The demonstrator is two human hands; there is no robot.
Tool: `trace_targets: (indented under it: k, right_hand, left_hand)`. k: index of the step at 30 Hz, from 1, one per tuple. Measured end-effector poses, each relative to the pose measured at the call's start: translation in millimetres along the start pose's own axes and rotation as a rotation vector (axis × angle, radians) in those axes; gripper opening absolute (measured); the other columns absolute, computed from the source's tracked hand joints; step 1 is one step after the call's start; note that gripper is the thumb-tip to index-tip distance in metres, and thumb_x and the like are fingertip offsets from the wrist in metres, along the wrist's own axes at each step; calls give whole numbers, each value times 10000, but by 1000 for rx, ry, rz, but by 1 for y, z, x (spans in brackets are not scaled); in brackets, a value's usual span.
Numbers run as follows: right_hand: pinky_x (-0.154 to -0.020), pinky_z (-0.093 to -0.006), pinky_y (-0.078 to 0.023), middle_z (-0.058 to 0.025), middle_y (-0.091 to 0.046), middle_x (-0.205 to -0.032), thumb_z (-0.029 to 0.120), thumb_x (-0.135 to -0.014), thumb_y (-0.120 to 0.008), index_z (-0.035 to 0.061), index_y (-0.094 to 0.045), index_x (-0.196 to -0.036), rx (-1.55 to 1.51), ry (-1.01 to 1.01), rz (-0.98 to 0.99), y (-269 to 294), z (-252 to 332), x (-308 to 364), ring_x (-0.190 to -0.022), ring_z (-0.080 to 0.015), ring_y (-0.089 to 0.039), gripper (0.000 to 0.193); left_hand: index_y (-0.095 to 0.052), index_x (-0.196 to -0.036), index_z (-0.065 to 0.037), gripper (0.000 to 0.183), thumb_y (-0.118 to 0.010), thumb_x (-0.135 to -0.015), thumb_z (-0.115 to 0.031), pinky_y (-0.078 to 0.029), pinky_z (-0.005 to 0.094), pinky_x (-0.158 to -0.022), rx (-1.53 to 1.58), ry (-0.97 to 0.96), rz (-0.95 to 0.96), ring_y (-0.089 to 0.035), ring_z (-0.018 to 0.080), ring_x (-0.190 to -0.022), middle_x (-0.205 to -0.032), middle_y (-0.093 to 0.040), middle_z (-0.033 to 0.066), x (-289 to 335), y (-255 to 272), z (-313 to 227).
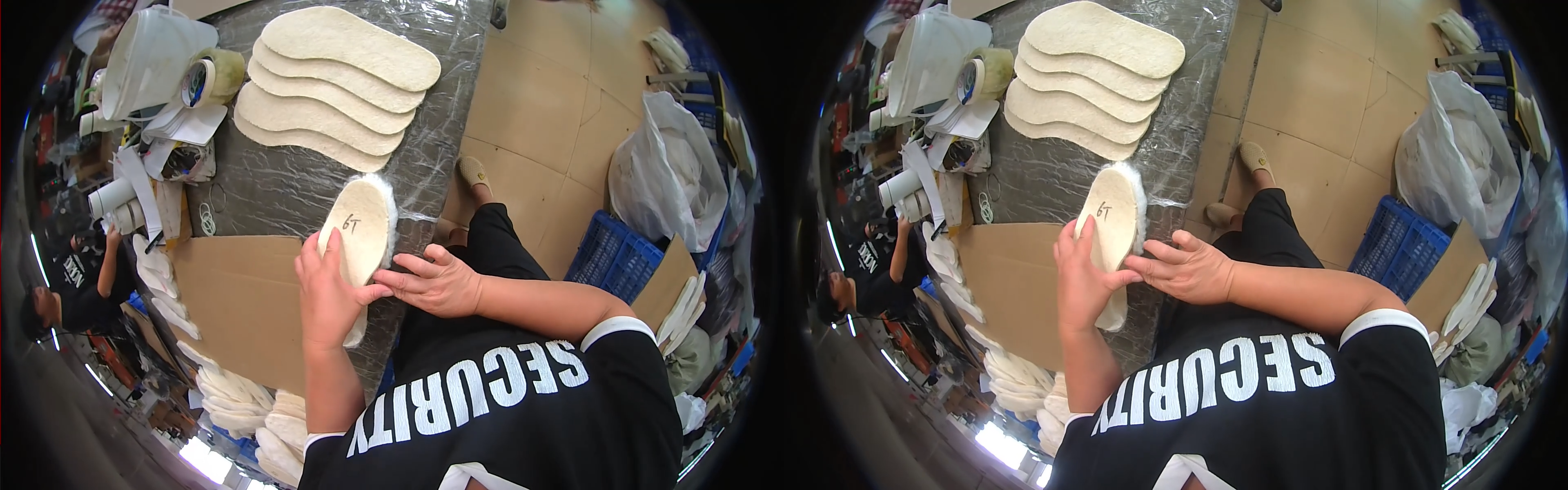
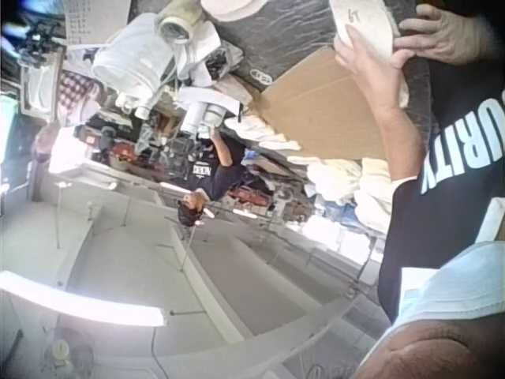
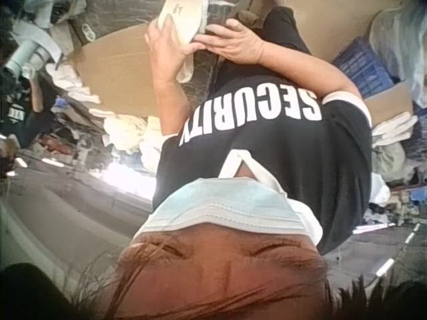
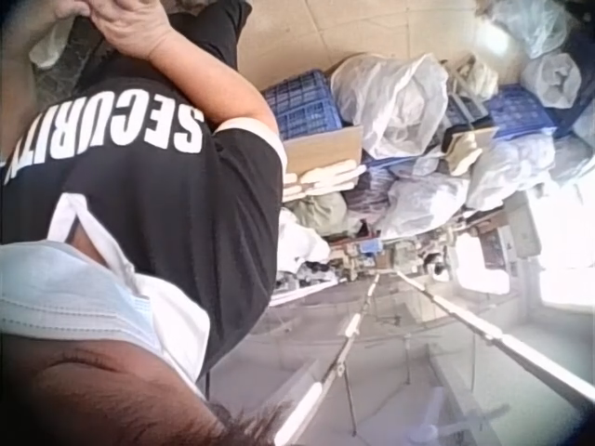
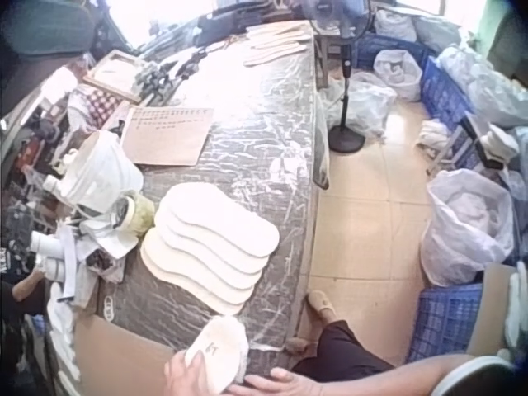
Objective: Selecting and matching different layers of shoe insole components to ensure correct alignment.
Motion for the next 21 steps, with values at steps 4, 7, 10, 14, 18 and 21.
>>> trace_targets:
  k: [4,7,10,14,18,21]
  right_hand:
    - [-1012,-413,-216,68,-549,-1265,269,-806,-583,191,-710,-1076,41,-23,82,-6,10,5,-1180,-149,-434,308]
    - [-1021,-421,-211,50,-535,-1284,267,-811,-562,180,-686,-1152,88,-42,132,-7,12,7,-1196,-158,-419,374]
    - [-1027,-424,-211,34,-529,-1284,271,-816,-558,168,-668,-1191,76,-48,145,-10,14,9,-1200,-167,-417,404]
    - [-1030,-424,-212,30,-526,-1274,297,-830,-574,162,-668,-1185,52,-62,137,-9,15,9,-1206,-171,-417,391]
    - [-1033,-431,-205,27,-523,-1278,322,-832,-589,166,-666,-1181,47,-65,142,-10,15,10,-1214,-172,-417,390]
    - [-1052,-446,-183,29,-521,-1281,334,-827,-596,172,-661,-1184,53,-57,152,-10,15,11,-1227,-171,-415,398]
  left_hand:
    - [-484,-1350,15,960,-917,-540,-265,-423,460,-1005,46,-2,38,-435,413,-1208,-1385,-413,254,0,-1,4]
    - [-474,-1358,20,906,-894,-605,-258,-410,459,-1018,80,-14,41,-422,418,-1218,-1388,-404,262,0,-4,7]
    - [-461,-1368,23,863,-864,-666,-275,-396,463,-1027,101,-30,36,-412,429,-1222,-1393,-393,269,2,-7,11]
    - [-439,-1385,25,837,-830,-718,-297,-380,478,-1033,87,-35,35,-399,444,-1225,-1403,-365,285,2,-10,10]
    - [-428,-1391,30,793,-797,-761,-277,-373,484,-1036,85,-22,41,-389,447,-1232,-1411,-345,293,3,-12,7]
    - [-416,-1395,37,720,-741,-815,-238,-366,487,-1038,55,-59,26,-382,448,-1233,-1416,-331,293,5,-15,9]
Point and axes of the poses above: each hand's wrist, its own x-axis away from the middle knuckle, its own y-axis out of the back of the hand, z = x × y, the point moved 3 cm from there along -x, towards the middle knuckle
